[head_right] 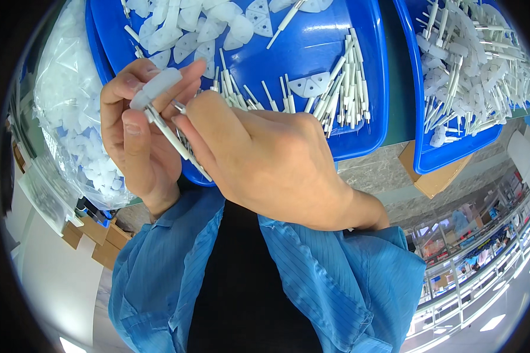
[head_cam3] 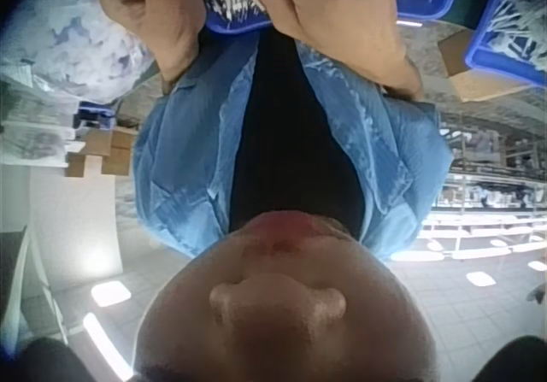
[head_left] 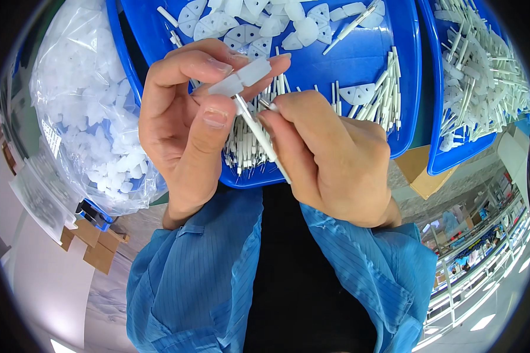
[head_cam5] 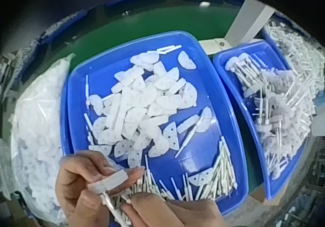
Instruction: The person assembles small white plastic components by inserting thin white rods into the holes of semi-circular plastic pieces. The person picks up a piece from a blue tray, inserts a rod, and places the assembled unit into a separate blue tray. This repetitive process continues throughout the video.
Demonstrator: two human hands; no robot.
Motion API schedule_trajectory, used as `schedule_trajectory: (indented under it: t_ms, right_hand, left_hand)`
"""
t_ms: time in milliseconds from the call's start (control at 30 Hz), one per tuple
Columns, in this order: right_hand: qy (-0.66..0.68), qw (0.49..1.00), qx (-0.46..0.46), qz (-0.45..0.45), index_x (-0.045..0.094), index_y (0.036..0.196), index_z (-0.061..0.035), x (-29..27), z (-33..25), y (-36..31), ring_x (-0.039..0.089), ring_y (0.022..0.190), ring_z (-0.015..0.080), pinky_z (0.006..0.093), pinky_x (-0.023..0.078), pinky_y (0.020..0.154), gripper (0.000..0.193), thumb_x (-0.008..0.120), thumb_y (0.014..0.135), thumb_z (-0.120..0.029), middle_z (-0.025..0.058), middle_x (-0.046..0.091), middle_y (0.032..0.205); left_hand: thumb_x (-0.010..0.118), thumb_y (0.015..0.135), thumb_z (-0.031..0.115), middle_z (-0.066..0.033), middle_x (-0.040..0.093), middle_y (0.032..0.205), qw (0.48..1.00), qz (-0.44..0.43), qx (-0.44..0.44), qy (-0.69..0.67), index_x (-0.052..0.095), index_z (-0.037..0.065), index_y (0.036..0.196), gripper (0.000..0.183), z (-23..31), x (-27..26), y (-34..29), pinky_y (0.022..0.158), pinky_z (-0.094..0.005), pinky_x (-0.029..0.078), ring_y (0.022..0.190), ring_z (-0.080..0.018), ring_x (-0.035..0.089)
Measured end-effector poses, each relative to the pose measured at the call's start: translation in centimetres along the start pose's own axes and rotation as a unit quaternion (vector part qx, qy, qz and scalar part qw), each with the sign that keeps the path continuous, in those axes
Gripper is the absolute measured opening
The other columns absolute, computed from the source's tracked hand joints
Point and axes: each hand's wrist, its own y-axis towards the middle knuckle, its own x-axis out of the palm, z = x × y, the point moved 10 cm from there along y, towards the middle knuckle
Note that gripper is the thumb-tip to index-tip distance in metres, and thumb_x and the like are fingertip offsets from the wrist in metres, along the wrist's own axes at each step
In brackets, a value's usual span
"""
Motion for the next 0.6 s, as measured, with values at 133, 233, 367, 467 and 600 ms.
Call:
schedule_trajectory:
  t_ms: [133, 233, 367, 467, 600]
  right_hand:
    - [0.053, 0.998, 0.025, 0.015, 0.061, 0.093, -0.0024, -0.74, 0.15, -0.02, 0.061, 0.053, 0.0113, 0.0230, 0.046, 0.049, 0.008, 0.066, 0.087, -0.001, 0.0071, 0.063, 0.068]
    - [0.050, 0.998, 0.016, 0.028, 0.061, 0.093, -0.0021, -0.89, 0.03, 0.05, 0.061, 0.052, 0.0094, 0.0214, 0.044, 0.049, 0.008, 0.066, 0.087, -0.001, 0.0066, 0.063, 0.067]
    - [0.032, 0.999, 0.024, 0.017, 0.061, 0.094, -0.0013, -0.30, 0.37, -0.21, 0.061, 0.052, 0.0099, 0.0213, 0.044, 0.048, 0.008, 0.066, 0.087, -0.001, 0.0063, 0.063, 0.067]
    - [0.041, 0.999, 0.030, 0.003, 0.061, 0.093, -0.0013, -0.09, 0.34, -0.41, 0.060, 0.052, 0.0096, 0.0213, 0.044, 0.048, 0.008, 0.066, 0.087, -0.001, 0.0058, 0.063, 0.066]
    - [0.059, 0.998, 0.031, -0.003, 0.061, 0.093, -0.0015, -0.33, 0.57, -0.19, 0.059, 0.052, 0.0077, 0.0214, 0.043, 0.047, 0.006, 0.065, 0.088, -0.001, 0.0052, 0.063, 0.066]
  left_hand:
    - [0.057, 0.095, 0.027, -0.0189, 0.046, 0.112, 1.000, 0.000, 0.004, 0.012, 0.044, -0.004, 0.114, 0.039, 0.25, -0.27, 0.01, 0.093, -0.0557, 0.052, 0.105, -0.0488, 0.061]
    - [0.057, 0.094, 0.027, -0.0185, 0.046, 0.112, 1.000, 0.003, 0.001, 0.015, 0.045, -0.003, 0.113, 0.038, 0.29, -0.36, -0.14, 0.093, -0.0558, 0.052, 0.105, -0.0487, 0.061]
    - [0.059, 0.093, 0.024, -0.0175, 0.047, 0.110, 1.000, -0.007, 0.019, 0.007, 0.048, -0.003, 0.111, 0.034, 0.29, -0.34, -0.17, 0.093, -0.0552, 0.052, 0.103, -0.0432, 0.061]
    - [0.065, 0.090, 0.010, -0.0164, 0.051, 0.111, 0.995, 0.014, 0.006, -0.099, 0.054, -0.004, 0.109, 0.026, -0.06, -0.45, -0.38, 0.094, -0.0525, 0.050, 0.101, -0.0223, 0.059]
    - [0.059, 0.093, 0.023, -0.0171, 0.050, 0.108, 0.999, -0.011, 0.029, 0.019, 0.053, -0.003, 0.108, 0.031, 0.30, -0.19, -0.44, 0.094, -0.0564, 0.051, 0.102, -0.0386, 0.063]
